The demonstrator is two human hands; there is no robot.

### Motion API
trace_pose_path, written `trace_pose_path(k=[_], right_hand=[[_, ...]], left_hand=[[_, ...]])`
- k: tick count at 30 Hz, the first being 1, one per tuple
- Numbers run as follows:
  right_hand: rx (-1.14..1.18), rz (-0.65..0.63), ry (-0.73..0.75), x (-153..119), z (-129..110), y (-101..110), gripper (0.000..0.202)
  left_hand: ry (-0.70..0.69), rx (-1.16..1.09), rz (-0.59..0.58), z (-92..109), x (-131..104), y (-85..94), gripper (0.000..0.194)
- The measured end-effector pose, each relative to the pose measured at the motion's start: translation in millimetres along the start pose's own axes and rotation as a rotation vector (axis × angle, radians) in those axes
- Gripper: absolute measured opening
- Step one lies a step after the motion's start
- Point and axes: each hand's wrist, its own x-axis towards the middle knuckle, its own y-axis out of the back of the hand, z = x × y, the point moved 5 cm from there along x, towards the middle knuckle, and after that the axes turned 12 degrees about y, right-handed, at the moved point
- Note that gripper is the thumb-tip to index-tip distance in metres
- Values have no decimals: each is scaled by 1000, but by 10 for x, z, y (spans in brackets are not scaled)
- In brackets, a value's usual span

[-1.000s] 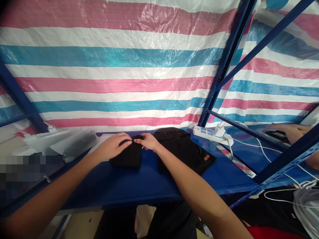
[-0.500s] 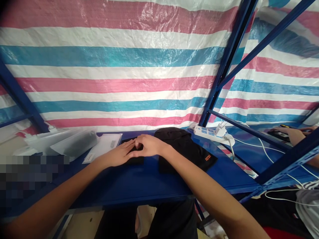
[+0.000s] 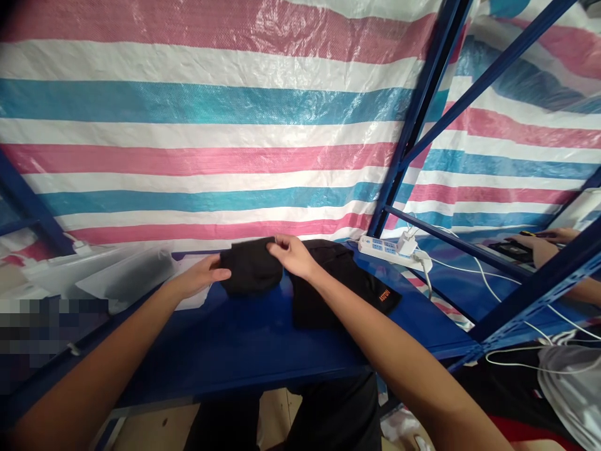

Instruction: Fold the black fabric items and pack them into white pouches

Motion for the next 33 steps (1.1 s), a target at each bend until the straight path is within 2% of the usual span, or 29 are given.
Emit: trace_pose_path(k=[3,5,7,10,12,14,16,18,21,23,24,26,28,29,33], right_hand=[[280,115,-206,173,167,-25,40],[384,55,-341,171,264,-102,50],[460,-76,-449,84,335,-191,61],[532,-239,-500,-93,438,-287,85],[513,-224,-497,-171,562,-306,103],[430,-122,-486,-202,709,-289,111],[264,-53,-441,-203,797,-257,111],[12,-50,-307,-179,746,-211,101],[-310,-83,48,-164,399,-171,65],[-338,-189,264,-209,140,-227,43],[-324,-272,335,-243,47,-276,42],[-326,-423,406,-309,-43,-376,57],[-384,-482,423,-338,-29,-436,74],[-417,-486,426,-339,-2,-450,73],[-472,-487,427,-320,115,-447,47]], left_hand=[[-14,-228,87,-32,97,-23,74],[-10,-355,146,-118,185,-47,69],[21,-424,218,-241,252,-55,68],[130,-424,299,-418,270,-57,69],[185,-412,278,-470,242,-81,76],[222,-395,224,-483,205,-119,102],[251,-365,211,-498,180,-139,136],[266,-324,241,-530,176,-138,151],[264,-295,266,-587,202,-138,140],[250,-324,280,-605,218,-132,133],[240,-351,292,-604,221,-124,130],[232,-420,315,-587,217,-106,121],[249,-498,327,-556,198,-96,111],[260,-536,333,-535,182,-94,106],[283,-595,322,-427,93,-109,103]])
